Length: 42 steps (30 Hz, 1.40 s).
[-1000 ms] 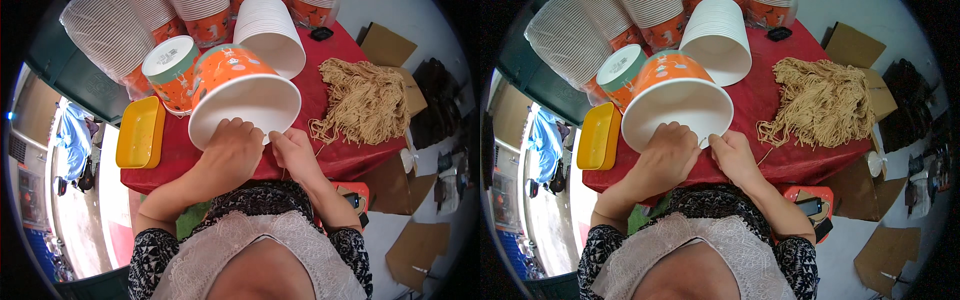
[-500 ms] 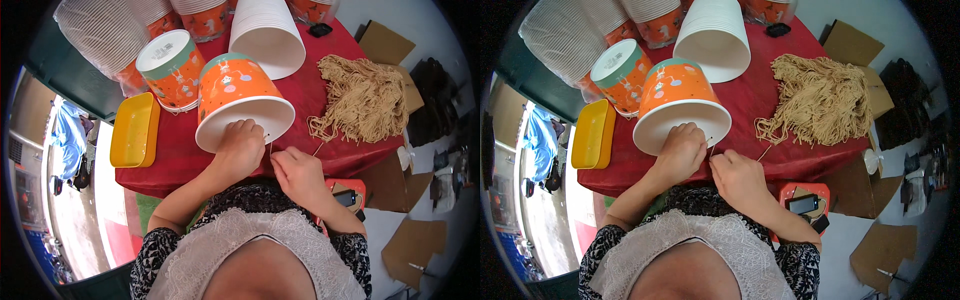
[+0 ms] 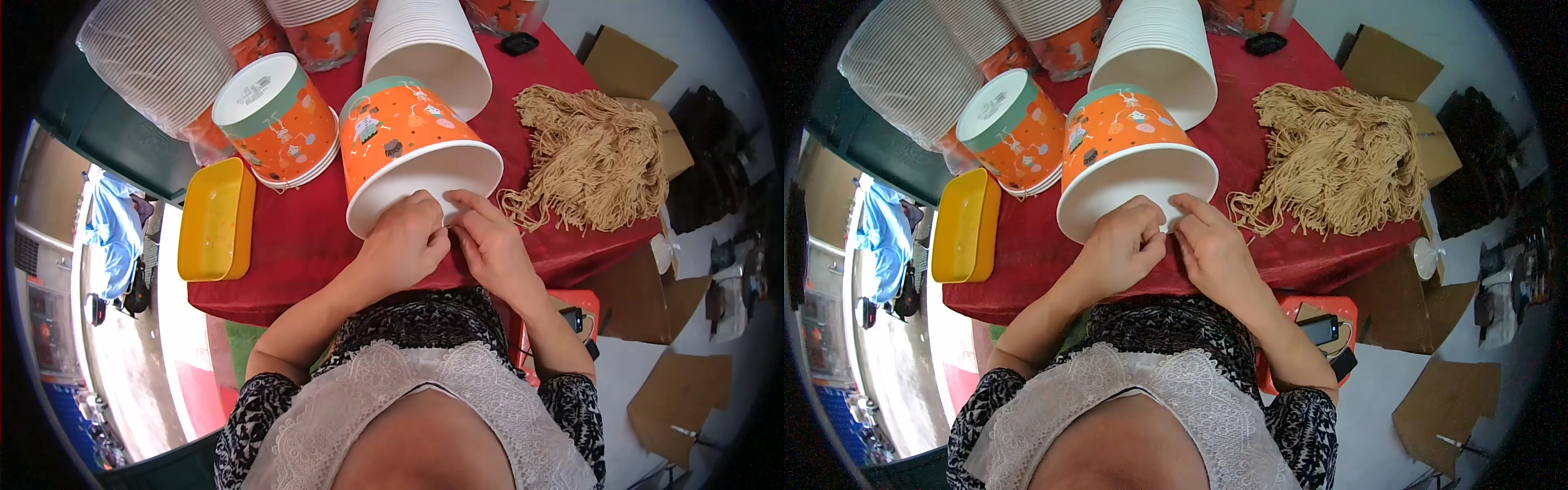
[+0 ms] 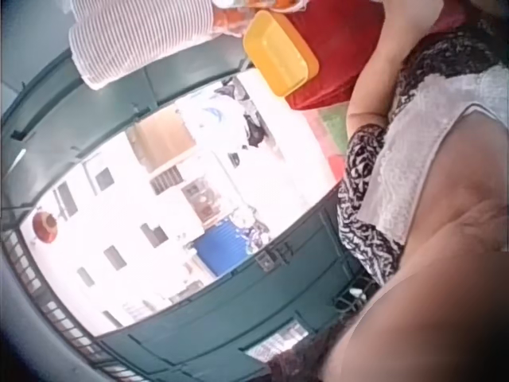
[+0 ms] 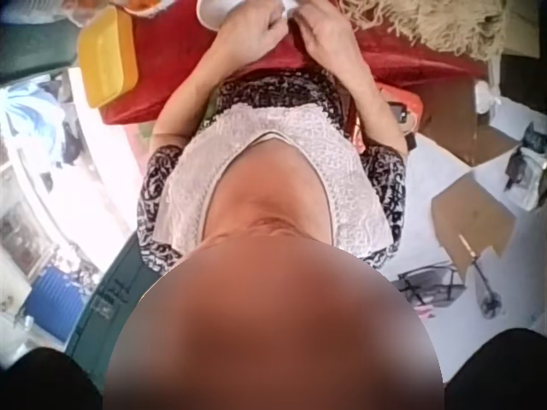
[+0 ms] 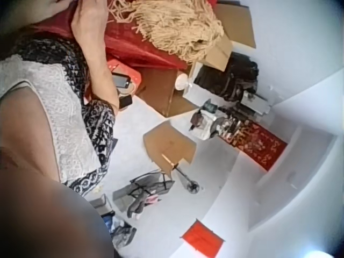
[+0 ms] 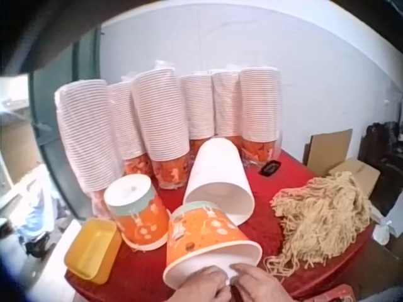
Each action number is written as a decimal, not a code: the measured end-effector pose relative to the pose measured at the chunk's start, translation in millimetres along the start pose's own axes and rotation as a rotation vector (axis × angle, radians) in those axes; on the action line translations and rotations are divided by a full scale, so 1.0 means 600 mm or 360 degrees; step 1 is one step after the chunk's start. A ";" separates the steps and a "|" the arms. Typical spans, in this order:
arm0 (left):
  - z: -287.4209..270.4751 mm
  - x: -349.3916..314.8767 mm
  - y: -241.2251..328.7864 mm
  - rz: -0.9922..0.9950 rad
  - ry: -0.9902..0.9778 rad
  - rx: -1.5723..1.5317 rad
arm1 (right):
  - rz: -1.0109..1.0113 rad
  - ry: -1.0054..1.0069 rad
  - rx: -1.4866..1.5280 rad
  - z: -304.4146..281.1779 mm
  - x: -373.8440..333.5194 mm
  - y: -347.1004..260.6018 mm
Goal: Attaching and knotting strings onto paper buckets for packaging.
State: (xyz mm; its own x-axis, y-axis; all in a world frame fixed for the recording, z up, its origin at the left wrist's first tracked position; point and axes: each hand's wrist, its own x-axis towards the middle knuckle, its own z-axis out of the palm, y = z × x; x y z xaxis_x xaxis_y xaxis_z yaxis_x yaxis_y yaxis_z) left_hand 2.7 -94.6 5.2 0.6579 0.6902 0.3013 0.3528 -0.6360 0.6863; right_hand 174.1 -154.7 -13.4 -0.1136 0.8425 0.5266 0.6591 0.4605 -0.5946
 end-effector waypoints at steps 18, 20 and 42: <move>0.007 -0.002 -0.013 -0.0294 -0.0112 -0.0230 | 0.0359 -0.0196 0.0649 -0.017 0.011 -0.009; 0.009 -0.002 -0.010 -0.0302 -0.0084 -0.0246 | 0.0271 -0.0076 0.0567 -0.008 0.012 -0.010; -0.005 -0.004 -0.022 -0.0250 -0.0081 -0.0236 | -0.0305 0.0213 -0.0343 -0.074 -0.004 -0.099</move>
State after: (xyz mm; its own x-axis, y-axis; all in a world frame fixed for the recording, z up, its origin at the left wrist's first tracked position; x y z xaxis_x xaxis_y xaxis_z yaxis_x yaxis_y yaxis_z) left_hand -5.6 -86.6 -2.5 0.6365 0.7562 0.1516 0.3547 -0.4616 0.8131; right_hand 168.1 -196.6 47.6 -0.1619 0.6953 0.7003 0.7792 0.5255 -0.3416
